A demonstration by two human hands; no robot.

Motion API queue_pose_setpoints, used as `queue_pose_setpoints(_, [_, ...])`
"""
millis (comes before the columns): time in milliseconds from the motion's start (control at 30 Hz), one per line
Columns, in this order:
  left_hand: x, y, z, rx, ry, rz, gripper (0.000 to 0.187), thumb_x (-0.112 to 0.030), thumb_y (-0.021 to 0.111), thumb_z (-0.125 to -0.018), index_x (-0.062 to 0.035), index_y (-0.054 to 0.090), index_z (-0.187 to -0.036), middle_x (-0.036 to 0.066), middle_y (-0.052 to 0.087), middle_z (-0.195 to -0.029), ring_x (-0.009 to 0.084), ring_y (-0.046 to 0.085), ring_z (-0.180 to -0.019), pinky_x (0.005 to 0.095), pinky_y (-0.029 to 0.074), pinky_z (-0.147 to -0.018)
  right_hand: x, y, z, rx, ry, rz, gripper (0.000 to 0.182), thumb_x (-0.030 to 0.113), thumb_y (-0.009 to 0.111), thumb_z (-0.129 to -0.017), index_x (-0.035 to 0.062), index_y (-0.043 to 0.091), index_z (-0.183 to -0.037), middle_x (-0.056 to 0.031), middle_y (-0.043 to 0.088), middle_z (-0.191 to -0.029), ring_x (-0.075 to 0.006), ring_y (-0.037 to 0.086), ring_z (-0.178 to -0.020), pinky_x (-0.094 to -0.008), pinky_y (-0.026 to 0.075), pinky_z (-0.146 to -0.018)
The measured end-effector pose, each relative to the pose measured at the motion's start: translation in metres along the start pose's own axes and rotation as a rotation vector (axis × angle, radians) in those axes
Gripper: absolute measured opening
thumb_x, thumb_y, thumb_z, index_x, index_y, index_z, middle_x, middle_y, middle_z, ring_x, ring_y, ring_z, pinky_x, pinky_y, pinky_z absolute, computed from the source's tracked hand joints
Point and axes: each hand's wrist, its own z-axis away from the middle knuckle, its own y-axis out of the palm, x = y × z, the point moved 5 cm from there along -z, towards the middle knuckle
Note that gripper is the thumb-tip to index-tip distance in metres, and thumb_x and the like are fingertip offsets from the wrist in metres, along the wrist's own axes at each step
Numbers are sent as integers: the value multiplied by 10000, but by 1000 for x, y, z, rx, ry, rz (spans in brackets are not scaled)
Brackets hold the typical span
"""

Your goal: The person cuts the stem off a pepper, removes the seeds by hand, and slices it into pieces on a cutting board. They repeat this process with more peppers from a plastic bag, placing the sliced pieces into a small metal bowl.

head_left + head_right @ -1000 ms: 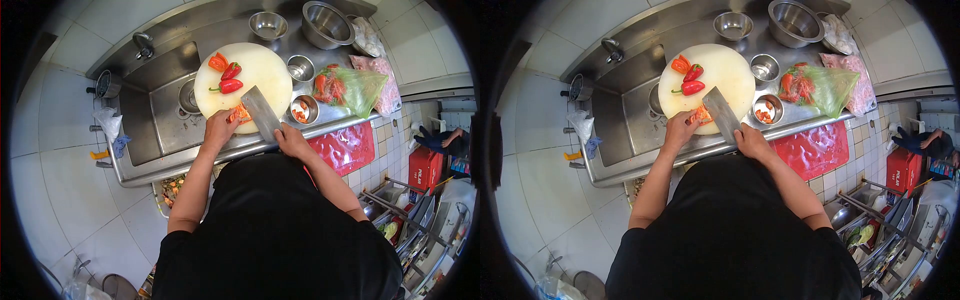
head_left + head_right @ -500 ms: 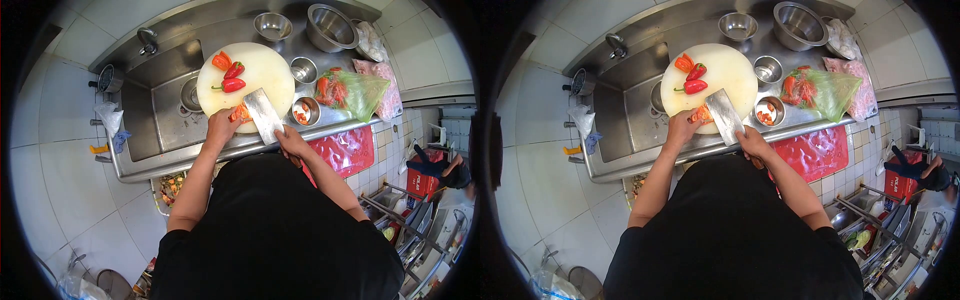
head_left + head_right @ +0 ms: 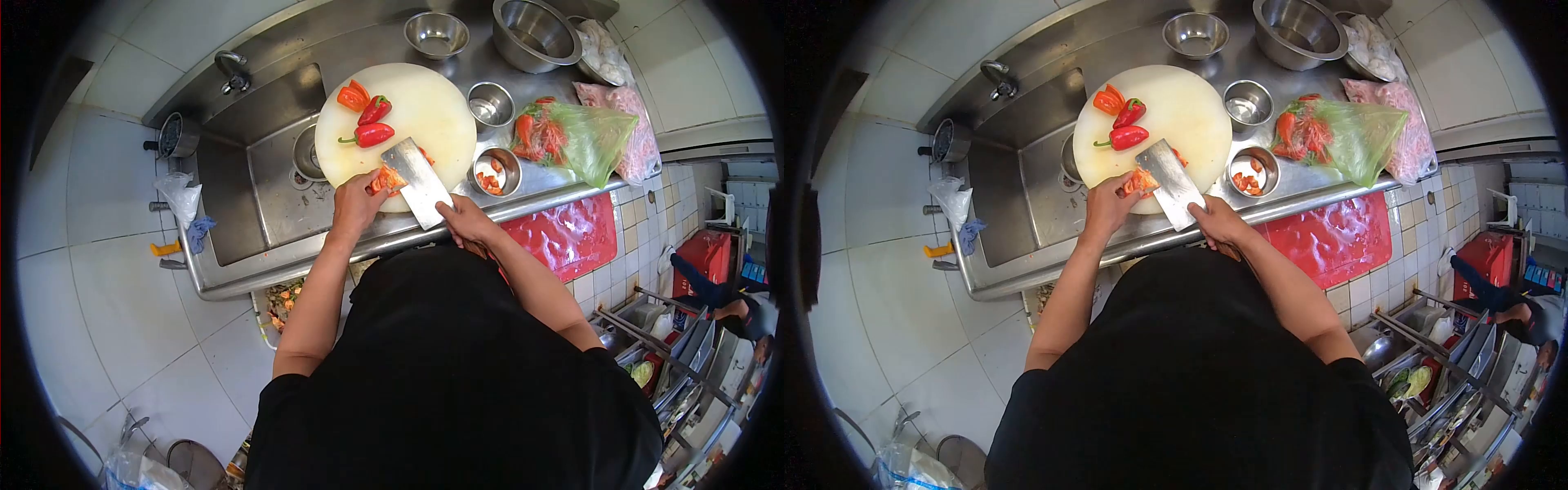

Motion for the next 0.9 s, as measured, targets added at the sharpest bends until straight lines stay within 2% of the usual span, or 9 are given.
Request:
queue_pose_setpoints(233, [9,3,0,-48,52,80,508,-233,805,-809,-6,684,-1246,191,729,-1039,259,709,-843,349,554,-801,-14,-3,14,61,51,-76,315,326,514,-1057,16,571,-1070,-12,480,-570,-102,444,-409,-274,364,-374])
queue_pose_setpoints(433, [9,0,0,24,32,46,530,-200,793,-811,-14,656,-1288,174,726,-1000,259,706,-846,338,558,-805,-13,-9,20,90,79,-229,301,351,511,-1062,57,563,-1096,3,458,-595,-85,409,-426,-256,363,-394])
queue_pose_setpoints(500, [6,1,0,32,31,56,547,-155,765,-808,-37,631,-1325,174,692,-1144,269,679,-997,360,538,-910,-9,-14,26,93,59,-201,321,330,508,-1065,23,578,-1128,1,464,-599,-87,417,-418,-265,364,-374])
queue_pose_setpoints(533, [2,3,0,29,34,56,547,-155,765,-808,-37,631,-1325,174,692,-1144,269,679,-997,360,538,-910,-5,-16,28,92,56,-199,321,330,508,-1065,23,578,-1128,1,464,-599,-87,417,-418,-265,364,-374])
queue_pose_setpoints(600, [-22,-3,3,-209,359,-155,574,-121,720,-802,-63,600,-1360,170,616,-1314,294,596,-1177,396,477,-1035,0,-19,33,81,51,-143,312,329,498,-1066,27,567,-1103,-3,468,-597,-96,438,-404,-271,378,-368])
queue_pose_setpoints(633, [-23,-3,0,-211,360,-155,574,-121,720,-802,-63,600,-1360,170,616,-1314,294,596,-1177,396,477,-1035,-1,-21,33,80,50,-142,312,329,498,-1066,27,567,-1103,-3,468,-597,-96,438,-404,-271,378,-368])
queue_pose_setpoints(700, [-30,8,-7,14,469,-318,546,-108,691,-790,-67,607,-1328,154,547,-1414,309,493,-1304,417,416,-1106,1,-26,34,11,13,0,310,332,497,-1061,26,545,-1052,-20,480,-593,-115,476,-398,-288,400,-370])
queue_pose_setpoints(833, [-40,9,-21,173,378,-331,456,-90,686,-777,-65,650,-1231,150,645,-1272,334,585,-1182,419,474,-1032,10,-36,46,-114,4,171,330,336,505,-1051,13,527,-985,-57,509,-596,-145,533,-425,-320,427,-384])
queue_pose_setpoints(900, [-35,6,-34,190,185,-252,391,-119,718,-784,-63,659,-1167,134,701,-1118,293,664,-1041,385,530,-940,10,-39,51,-193,-76,288,350,326,518,-1040,-13,528,-954,-142,572,-630,-221,597,-468,-400,474,-461])
